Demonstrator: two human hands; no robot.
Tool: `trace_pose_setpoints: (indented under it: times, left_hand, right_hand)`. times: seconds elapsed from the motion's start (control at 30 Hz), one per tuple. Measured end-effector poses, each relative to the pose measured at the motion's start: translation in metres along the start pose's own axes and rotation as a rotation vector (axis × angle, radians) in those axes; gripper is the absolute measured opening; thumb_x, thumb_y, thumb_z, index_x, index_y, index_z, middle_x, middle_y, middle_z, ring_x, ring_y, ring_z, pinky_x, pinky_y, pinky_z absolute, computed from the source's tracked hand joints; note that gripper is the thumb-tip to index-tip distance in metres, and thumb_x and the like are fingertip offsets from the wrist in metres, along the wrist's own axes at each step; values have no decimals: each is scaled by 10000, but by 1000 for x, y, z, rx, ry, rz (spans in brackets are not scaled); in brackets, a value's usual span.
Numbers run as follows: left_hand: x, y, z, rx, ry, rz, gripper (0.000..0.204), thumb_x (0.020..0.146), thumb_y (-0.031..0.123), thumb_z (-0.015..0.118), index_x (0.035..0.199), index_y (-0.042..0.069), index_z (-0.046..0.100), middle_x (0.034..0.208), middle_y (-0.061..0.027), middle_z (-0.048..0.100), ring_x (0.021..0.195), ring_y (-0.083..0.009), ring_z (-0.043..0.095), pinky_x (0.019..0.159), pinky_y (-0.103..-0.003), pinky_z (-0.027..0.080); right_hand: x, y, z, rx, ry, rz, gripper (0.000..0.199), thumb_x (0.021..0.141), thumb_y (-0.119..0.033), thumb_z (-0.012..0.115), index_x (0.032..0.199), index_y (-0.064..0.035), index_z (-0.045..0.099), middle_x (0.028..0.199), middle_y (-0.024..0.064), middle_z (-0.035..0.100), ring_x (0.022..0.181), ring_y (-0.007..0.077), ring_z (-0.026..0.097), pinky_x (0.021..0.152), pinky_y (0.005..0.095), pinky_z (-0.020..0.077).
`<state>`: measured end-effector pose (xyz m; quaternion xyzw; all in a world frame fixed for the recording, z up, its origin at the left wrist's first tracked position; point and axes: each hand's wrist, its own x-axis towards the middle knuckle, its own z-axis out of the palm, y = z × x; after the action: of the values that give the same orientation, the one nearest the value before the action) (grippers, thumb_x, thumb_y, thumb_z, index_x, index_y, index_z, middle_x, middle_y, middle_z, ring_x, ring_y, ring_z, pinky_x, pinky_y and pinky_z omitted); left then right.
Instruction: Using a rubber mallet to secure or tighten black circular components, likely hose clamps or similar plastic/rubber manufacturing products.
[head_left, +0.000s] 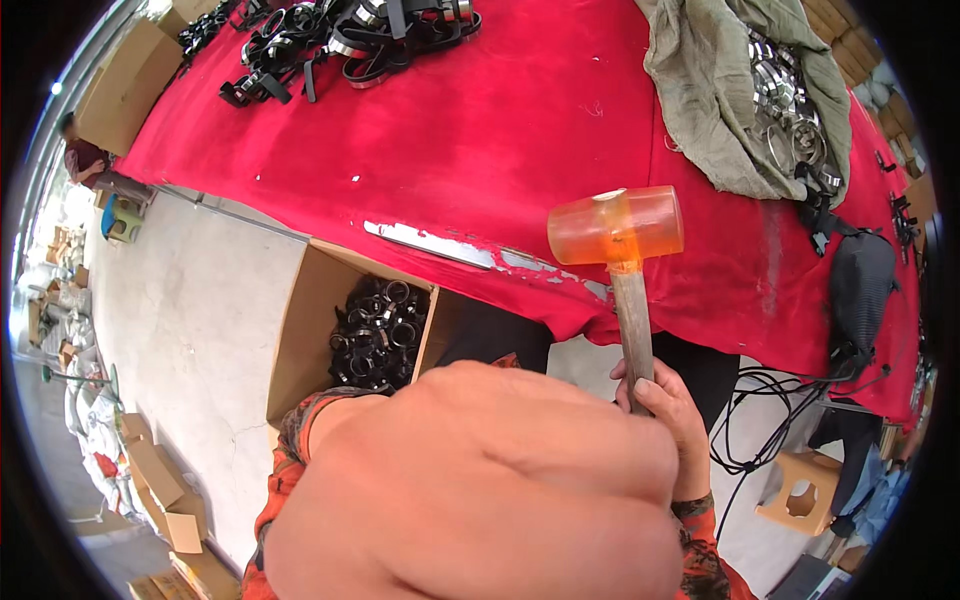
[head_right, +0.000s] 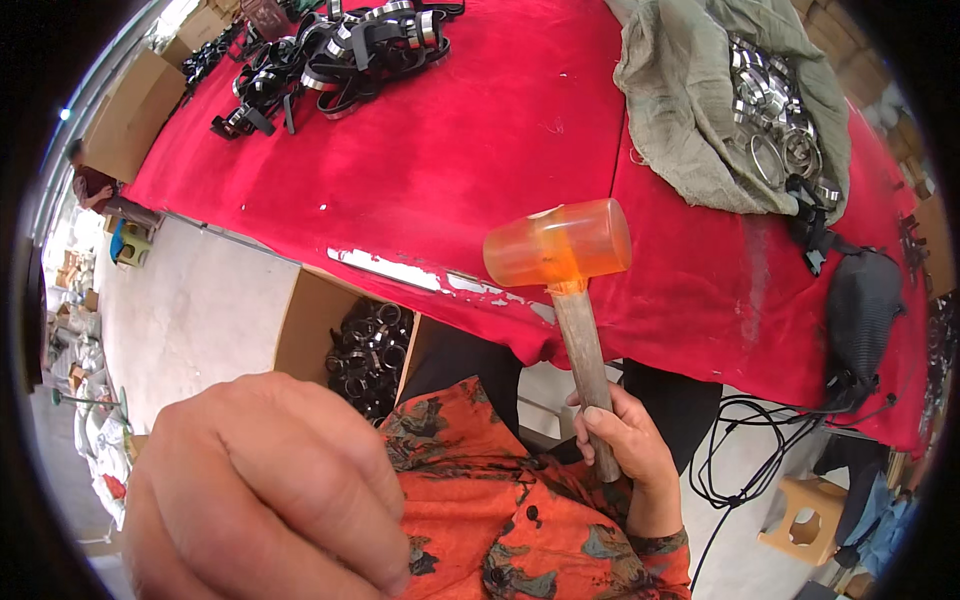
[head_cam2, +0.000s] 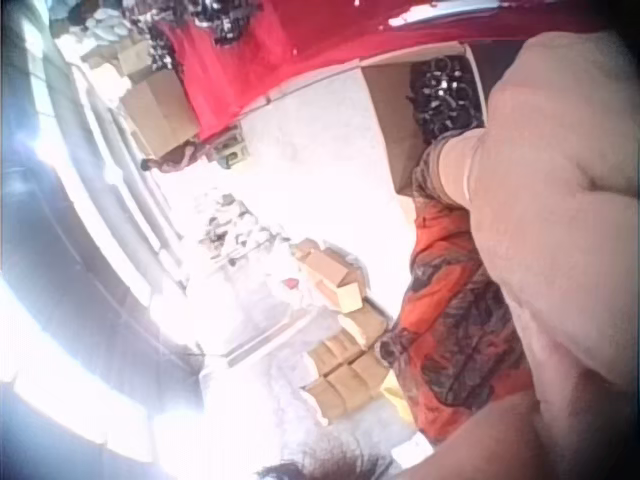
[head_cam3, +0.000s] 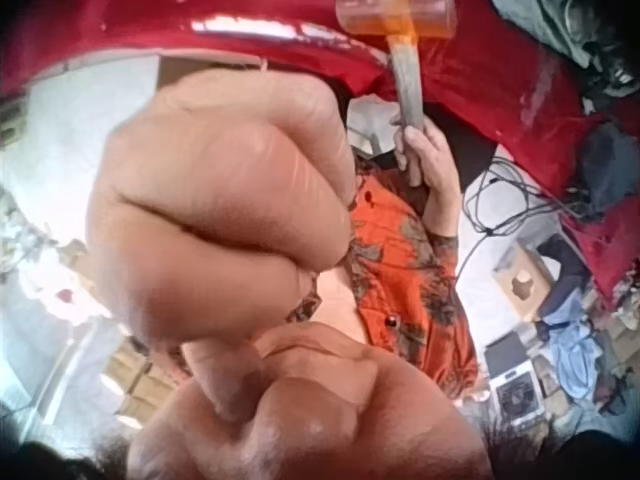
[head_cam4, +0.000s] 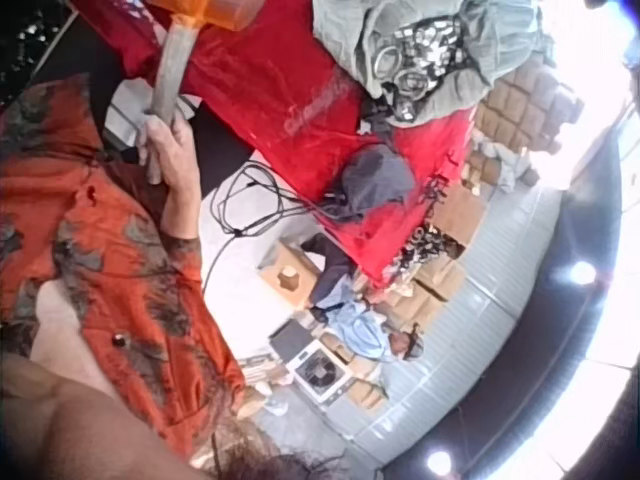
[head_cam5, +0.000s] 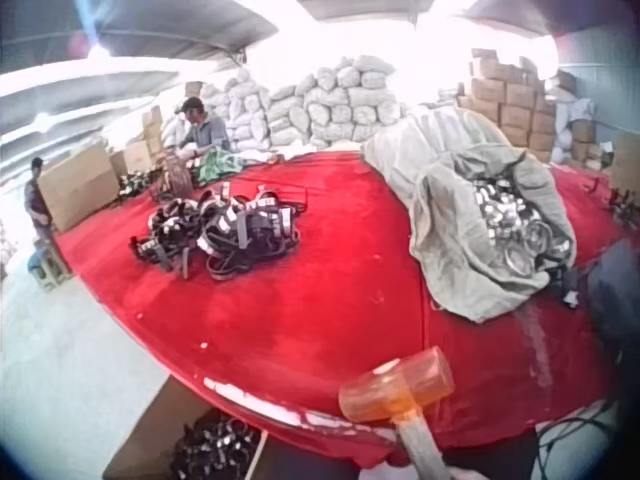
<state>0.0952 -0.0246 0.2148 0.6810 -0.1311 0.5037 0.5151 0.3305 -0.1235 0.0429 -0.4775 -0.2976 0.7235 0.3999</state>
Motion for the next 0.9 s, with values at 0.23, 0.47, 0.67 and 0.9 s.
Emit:
trace_pose_setpoints:
  times: [0.23, 0.47, 0.67, 0.9]
  left_hand:
    - [-1, -9, 6, 11, 87, -75, 97, 815, -30, 582, 730, -46, 539, 727, -184, 621, 514, -257, 562, 418, -327, 467]
    - [-2, -13, 8, 159, 152, -76, 103, 813, -17, 583, 726, -47, 538, 713, -174, 614, 507, -255, 555, 411, -330, 460]
    - [-11, -69, -69, 883, 155, -411, 65, 820, 41, 568, 773, -4, 566, 733, -37, 576, 606, -88, 502, 545, -256, 405]
    - [-85, -74, -343, 1337, 880, -759, 346, 815, 301, 672, 996, 7, 651, 730, -61, 640, 600, -133, 615, 562, -270, 506]
  right_hand:
    - [6, 12, -14, 29, -87, -41, 347, 883, -244, 576, 1099, 23, 533, 705, 46, 541, 539, 109, 509, 508, 240, 427]
    - [20, 8, -8, 65, -120, 30, 396, 863, -278, 587, 1107, 29, 529, 705, 49, 545, 531, 110, 513, 506, 236, 428]
    - [6, 19, -28, 111, -89, 9, 508, 808, -357, 641, 1111, 35, 528, 723, 70, 573, 530, 132, 533, 508, 250, 440]
    - [12, 15, -32, 162, -214, 138, 570, 765, -353, 661, 1126, 64, 517, 742, 90, 581, 563, 148, 549, 538, 255, 449]
